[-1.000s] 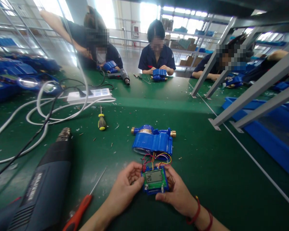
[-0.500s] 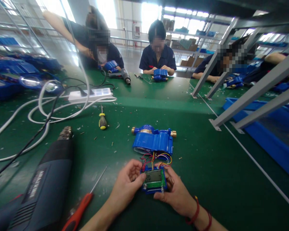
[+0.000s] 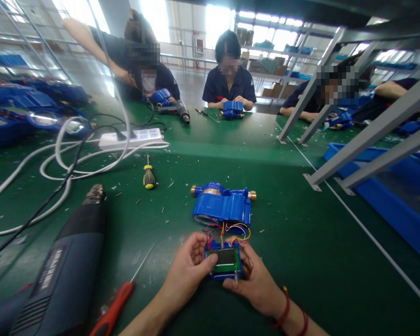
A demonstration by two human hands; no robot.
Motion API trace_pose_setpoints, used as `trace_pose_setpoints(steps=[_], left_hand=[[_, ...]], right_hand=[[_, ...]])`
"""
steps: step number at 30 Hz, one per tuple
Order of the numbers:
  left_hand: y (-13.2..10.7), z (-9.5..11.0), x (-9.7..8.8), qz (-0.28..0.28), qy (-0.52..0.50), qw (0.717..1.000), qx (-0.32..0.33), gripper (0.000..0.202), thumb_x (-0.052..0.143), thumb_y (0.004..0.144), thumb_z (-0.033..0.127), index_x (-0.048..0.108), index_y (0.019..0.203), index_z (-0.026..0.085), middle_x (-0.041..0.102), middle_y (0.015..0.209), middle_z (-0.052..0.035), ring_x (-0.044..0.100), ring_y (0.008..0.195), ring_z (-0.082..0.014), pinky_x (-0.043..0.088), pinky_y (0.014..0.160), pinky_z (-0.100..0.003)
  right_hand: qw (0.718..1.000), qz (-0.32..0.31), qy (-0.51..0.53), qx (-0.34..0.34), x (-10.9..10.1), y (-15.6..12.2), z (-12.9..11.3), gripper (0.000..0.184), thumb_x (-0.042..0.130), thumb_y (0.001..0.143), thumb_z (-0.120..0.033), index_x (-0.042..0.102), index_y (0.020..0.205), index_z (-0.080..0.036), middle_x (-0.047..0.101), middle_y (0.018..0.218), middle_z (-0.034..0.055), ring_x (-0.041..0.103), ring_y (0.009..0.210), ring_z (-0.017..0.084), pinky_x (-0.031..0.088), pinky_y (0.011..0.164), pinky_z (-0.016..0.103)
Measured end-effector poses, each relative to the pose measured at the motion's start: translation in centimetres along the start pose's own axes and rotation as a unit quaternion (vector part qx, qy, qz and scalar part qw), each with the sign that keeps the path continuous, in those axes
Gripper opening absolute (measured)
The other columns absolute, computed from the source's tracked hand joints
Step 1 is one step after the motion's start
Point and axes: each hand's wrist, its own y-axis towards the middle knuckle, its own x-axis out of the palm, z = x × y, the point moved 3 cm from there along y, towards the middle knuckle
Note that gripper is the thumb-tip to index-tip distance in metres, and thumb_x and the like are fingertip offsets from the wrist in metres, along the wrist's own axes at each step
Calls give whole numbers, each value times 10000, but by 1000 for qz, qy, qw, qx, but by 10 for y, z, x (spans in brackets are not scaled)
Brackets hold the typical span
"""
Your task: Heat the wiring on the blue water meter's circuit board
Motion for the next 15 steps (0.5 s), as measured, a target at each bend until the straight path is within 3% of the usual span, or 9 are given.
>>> trace_pose_setpoints(steps=[4, 8, 10, 15], left_hand=[[-1, -1, -1, -20, 42, 999, 11, 279, 520, 807, 385, 460, 971, 168, 585, 885, -33, 565, 808, -144, 458, 689, -242], [-4, 3, -6, 12, 147, 989, 31, 316, 343, 885, 419, 471, 1040, 175, 569, 743, -2, 524, 613, -122, 433, 550, -238], [-8, 7, -12, 57, 221, 972, 51, 333, 293, 899, 407, 467, 1083, 190, 576, 749, -8, 537, 645, -137, 443, 620, -267], [-40, 14, -35, 157, 401, 892, 137, 289, 434, 841, 336, 536, 1084, 217, 553, 1101, -78, 482, 1040, -237, 346, 932, -392]], right_hand=[[1000, 6, -22, -7, 2, 0, -1, 637, 742, 673, -169, 378, 1191, -229, 535, 1196, 77, 508, 1107, 214, 393, 952, 376], [999, 25, -45, -7, 1, -1, 1, 654, 757, 659, -218, 371, 1187, -222, 533, 1205, 90, 499, 1122, 224, 368, 975, 396], [997, 45, -58, -7, 0, -3, 4, 662, 754, 660, -255, 355, 1187, -225, 527, 1215, 98, 495, 1127, 224, 364, 977, 392], [992, 81, -95, 25, -3, -10, 9, 745, 769, 628, -316, 290, 1192, -228, 517, 1218, 128, 503, 1114, 251, 380, 956, 415]])
